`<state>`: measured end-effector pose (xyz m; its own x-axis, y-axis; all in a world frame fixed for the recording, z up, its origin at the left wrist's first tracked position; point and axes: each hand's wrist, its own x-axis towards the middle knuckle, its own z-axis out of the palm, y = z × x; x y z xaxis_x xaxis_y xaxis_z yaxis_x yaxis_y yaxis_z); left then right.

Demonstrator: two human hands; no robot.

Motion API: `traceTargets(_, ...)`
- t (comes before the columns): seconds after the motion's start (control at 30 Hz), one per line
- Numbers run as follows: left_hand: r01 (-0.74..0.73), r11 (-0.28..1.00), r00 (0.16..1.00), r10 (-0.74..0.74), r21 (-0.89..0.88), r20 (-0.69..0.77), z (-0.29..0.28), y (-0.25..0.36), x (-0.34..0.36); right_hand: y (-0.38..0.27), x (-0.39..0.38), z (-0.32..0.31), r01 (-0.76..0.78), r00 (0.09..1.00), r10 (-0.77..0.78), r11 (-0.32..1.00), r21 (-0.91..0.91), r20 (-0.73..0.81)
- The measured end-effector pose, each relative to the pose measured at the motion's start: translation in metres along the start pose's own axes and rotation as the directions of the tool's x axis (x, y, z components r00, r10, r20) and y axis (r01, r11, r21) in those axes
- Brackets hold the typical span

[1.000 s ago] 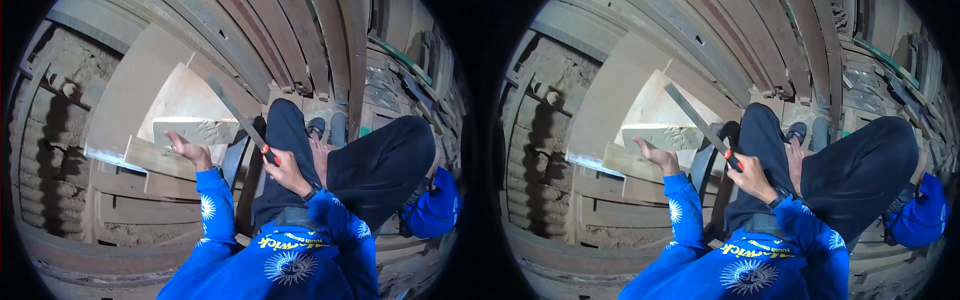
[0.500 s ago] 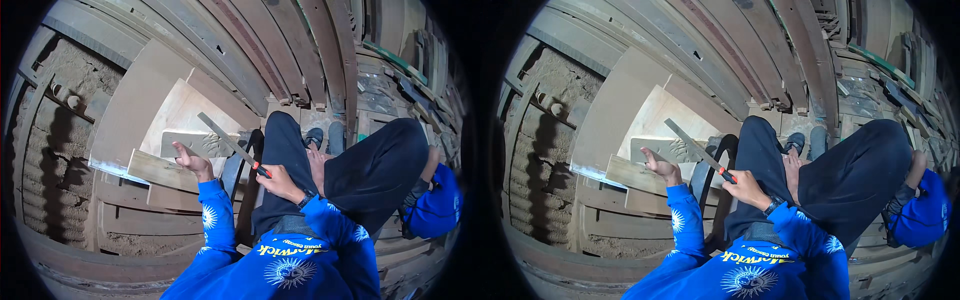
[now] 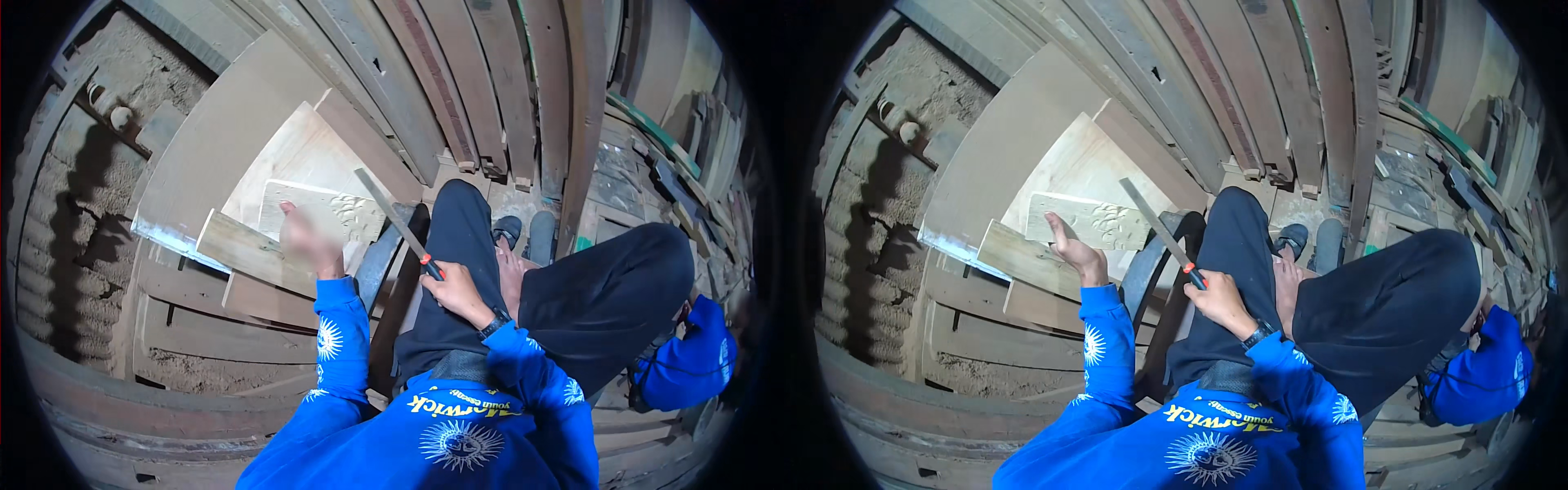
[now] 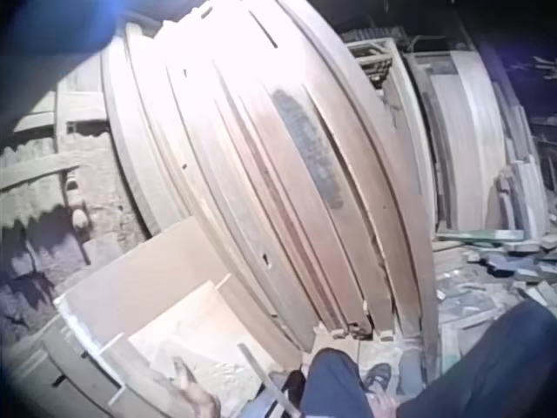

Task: Using a hand file to shape or smooth a carved wood piece.

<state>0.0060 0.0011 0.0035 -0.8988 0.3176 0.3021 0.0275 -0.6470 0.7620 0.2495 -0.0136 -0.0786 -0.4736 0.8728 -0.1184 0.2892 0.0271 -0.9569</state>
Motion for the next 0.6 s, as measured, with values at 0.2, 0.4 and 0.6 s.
traceTargets(0.2,-0.111,0.992,0.977,0.099,0.054,0.188,-0.012,-0.006,0.001,-0.013,-0.002,-0.002,-0.049,0.999,0.049,0.995,0.09,0.006)
traceTargets(0.4,-0.207,0.948,0.977,0.212,0.243,0.006,0.008,0.005,-0.007,-0.005,-0.001,-0.001,-0.06,0.996,0.054,0.995,0.082,0.069)
traceTargets(0.6,-0.063,0.981,0.987,0.035,0.181,0.154,-0.007,-0.002,-0.003,-0.008,-0.002,-0.002,-0.081,0.992,0.059,0.976,0.202,0.112)
